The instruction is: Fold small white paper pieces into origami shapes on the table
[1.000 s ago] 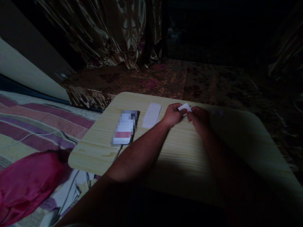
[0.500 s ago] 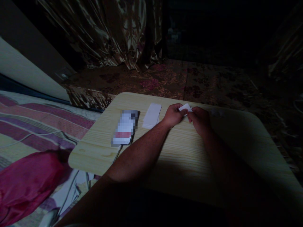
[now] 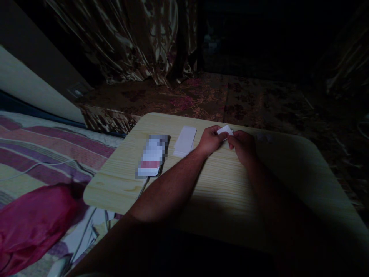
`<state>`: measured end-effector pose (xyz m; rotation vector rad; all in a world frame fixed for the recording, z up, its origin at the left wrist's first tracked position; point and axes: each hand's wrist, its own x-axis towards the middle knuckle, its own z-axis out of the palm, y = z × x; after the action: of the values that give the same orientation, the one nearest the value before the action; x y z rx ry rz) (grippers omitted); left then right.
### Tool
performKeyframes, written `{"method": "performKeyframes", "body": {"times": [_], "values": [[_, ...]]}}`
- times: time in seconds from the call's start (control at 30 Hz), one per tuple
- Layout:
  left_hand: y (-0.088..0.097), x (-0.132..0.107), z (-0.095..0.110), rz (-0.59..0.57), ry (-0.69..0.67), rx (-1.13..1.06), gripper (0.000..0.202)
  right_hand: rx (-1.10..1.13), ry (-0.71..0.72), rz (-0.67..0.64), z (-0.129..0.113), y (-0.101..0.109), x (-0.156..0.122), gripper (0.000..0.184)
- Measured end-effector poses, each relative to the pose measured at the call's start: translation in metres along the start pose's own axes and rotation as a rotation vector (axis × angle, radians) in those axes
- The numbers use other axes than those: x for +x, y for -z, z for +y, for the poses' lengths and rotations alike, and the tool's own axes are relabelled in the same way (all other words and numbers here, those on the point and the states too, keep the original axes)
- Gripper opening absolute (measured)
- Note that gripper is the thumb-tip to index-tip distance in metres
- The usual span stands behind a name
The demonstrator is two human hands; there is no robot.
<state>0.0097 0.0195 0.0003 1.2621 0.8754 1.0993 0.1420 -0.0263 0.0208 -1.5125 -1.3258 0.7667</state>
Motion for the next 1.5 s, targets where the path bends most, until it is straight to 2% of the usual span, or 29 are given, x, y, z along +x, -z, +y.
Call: {"method": "performKeyframes", "body": {"times": [0.37,0.8,1.33,1.5], "values": [[0.0007,0.0002,-0.0006,-0.006,-0.015,0.032,0.024,0.023,0.004,-0.006,-0.0020,0.0015,-0.0011,0.018],[-0.0001,-0.0015,0.0023,-0.005,0.005,0.018,0.028,0.021,0.006,-0.025,-0.0034,0.0031,-0.0029,0.018],[0.0014,0.0013,-0.0035,-0.036,-0.015,-0.058,0.029,0.079,0.011,-0.057,-0.0016,0.0027,-0.0020,0.016],[0.0010,0.0012,-0.0031,-0.040,0.002,-0.083,0.030,0.063,0.001,-0.030,-0.0029,0.0030,-0.0023,0.016]]}}
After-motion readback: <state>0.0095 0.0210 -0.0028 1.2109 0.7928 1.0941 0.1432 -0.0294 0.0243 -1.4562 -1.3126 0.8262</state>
